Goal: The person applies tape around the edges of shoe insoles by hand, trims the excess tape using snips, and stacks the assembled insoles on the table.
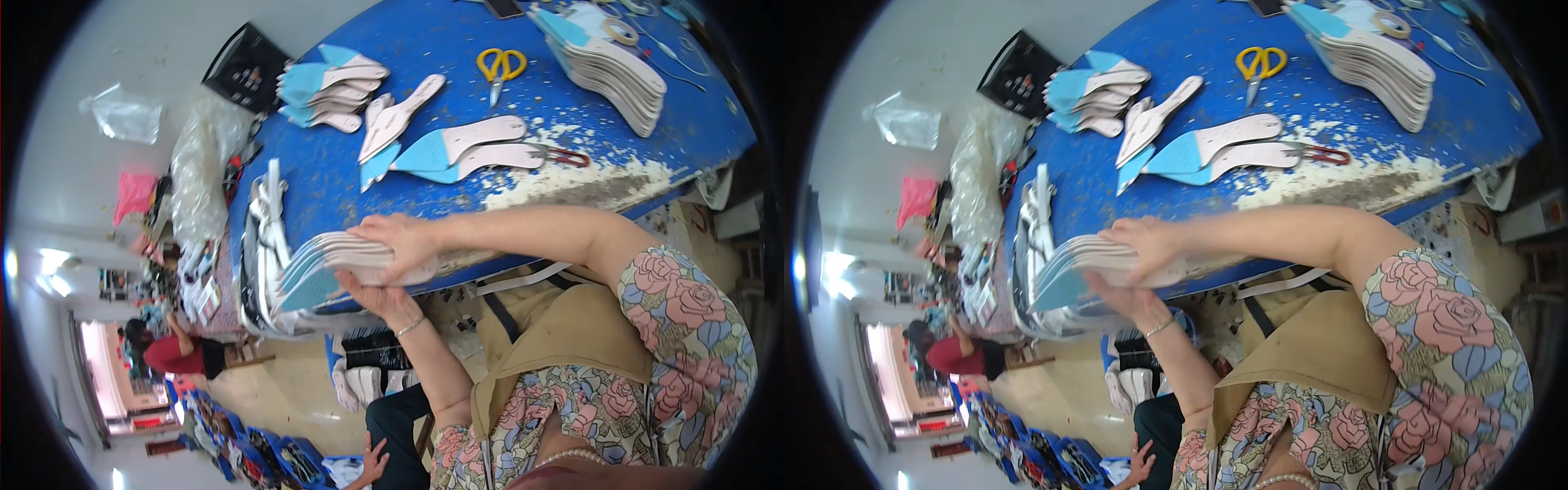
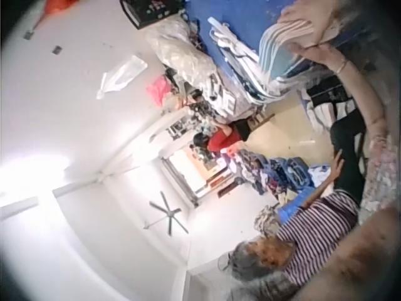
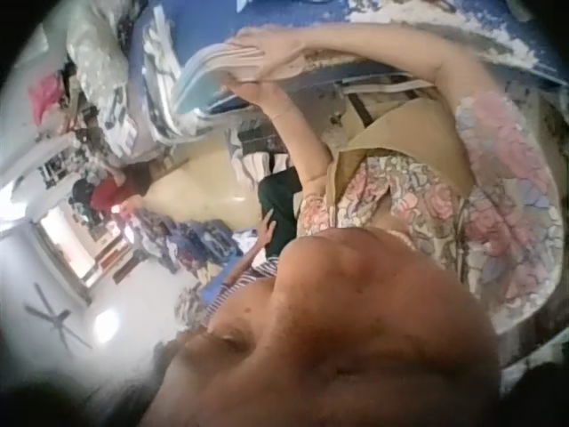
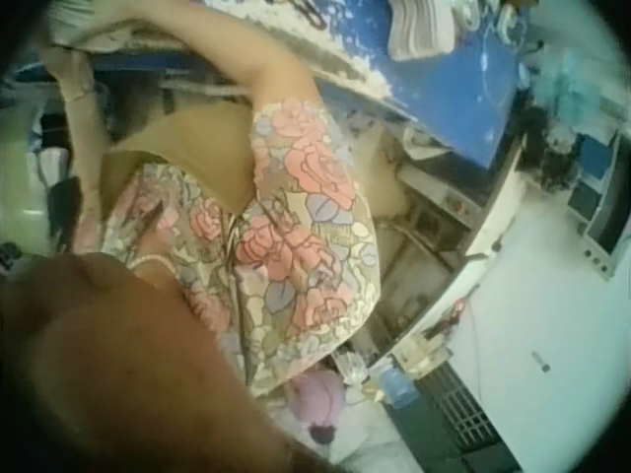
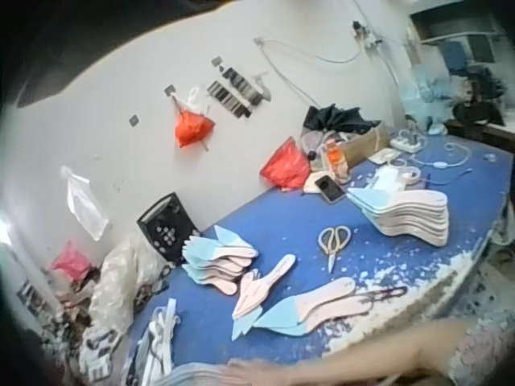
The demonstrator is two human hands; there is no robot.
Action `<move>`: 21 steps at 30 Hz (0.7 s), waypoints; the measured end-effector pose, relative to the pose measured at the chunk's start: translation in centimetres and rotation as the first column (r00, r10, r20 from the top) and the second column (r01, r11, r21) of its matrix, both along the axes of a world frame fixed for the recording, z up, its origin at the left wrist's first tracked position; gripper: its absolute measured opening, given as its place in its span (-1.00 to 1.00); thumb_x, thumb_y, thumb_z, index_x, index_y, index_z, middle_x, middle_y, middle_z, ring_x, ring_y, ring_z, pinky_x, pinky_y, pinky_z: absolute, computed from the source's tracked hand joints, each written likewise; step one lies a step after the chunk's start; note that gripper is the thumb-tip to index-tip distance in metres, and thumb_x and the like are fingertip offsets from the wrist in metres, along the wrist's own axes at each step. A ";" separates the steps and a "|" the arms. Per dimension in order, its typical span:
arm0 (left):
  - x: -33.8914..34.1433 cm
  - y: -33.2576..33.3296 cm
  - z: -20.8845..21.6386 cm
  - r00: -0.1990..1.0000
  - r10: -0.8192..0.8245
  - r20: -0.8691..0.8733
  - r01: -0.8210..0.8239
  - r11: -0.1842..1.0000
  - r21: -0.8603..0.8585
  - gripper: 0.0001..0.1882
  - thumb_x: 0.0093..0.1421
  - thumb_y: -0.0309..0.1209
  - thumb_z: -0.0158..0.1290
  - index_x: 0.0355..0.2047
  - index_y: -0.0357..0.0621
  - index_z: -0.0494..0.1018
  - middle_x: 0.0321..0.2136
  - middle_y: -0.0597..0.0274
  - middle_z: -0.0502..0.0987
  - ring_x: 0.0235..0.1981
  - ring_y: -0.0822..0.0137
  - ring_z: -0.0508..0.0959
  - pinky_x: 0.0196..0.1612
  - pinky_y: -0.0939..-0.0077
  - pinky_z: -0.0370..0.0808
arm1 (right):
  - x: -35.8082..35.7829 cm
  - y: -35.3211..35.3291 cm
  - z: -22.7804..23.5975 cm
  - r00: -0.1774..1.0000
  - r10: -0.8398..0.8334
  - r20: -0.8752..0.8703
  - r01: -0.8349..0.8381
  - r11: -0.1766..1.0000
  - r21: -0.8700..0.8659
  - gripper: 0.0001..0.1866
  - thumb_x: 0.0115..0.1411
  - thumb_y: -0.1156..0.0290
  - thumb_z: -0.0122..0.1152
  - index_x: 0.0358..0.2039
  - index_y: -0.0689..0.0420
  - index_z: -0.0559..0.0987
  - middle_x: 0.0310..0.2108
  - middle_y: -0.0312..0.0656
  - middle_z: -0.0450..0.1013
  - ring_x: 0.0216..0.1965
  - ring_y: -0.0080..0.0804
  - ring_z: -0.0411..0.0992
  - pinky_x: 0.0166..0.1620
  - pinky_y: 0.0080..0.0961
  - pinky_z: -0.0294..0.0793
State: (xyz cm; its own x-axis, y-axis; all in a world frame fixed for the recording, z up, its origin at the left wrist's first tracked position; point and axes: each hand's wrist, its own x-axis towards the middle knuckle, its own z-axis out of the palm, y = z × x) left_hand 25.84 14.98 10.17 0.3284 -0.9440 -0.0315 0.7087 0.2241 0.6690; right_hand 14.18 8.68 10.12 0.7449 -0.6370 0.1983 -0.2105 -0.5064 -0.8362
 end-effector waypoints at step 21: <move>-42.1 7.5 5.6 0.754 -0.530 0.388 0.498 0.846 0.189 -0.38 0.16 -0.10 -0.08 0.11 -0.26 0.11 0.02 -0.01 0.29 0.03 0.11 0.34 0.11 0.19 0.26 | -44.5 15.9 5.4 0.787 -0.520 0.333 0.465 0.854 0.234 -0.05 -0.16 0.18 0.34 0.18 0.21 0.06 0.07 0.03 0.15 0.09 -0.12 0.15 0.13 -0.31 0.15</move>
State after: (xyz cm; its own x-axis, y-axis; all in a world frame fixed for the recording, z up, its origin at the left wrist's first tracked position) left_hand -16.26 22.46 15.80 -0.2096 -0.9746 -0.0791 0.3593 -0.1520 0.9208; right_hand -30.31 24.62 15.49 0.2094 -0.9368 0.2802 -0.0616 -0.2986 -0.9524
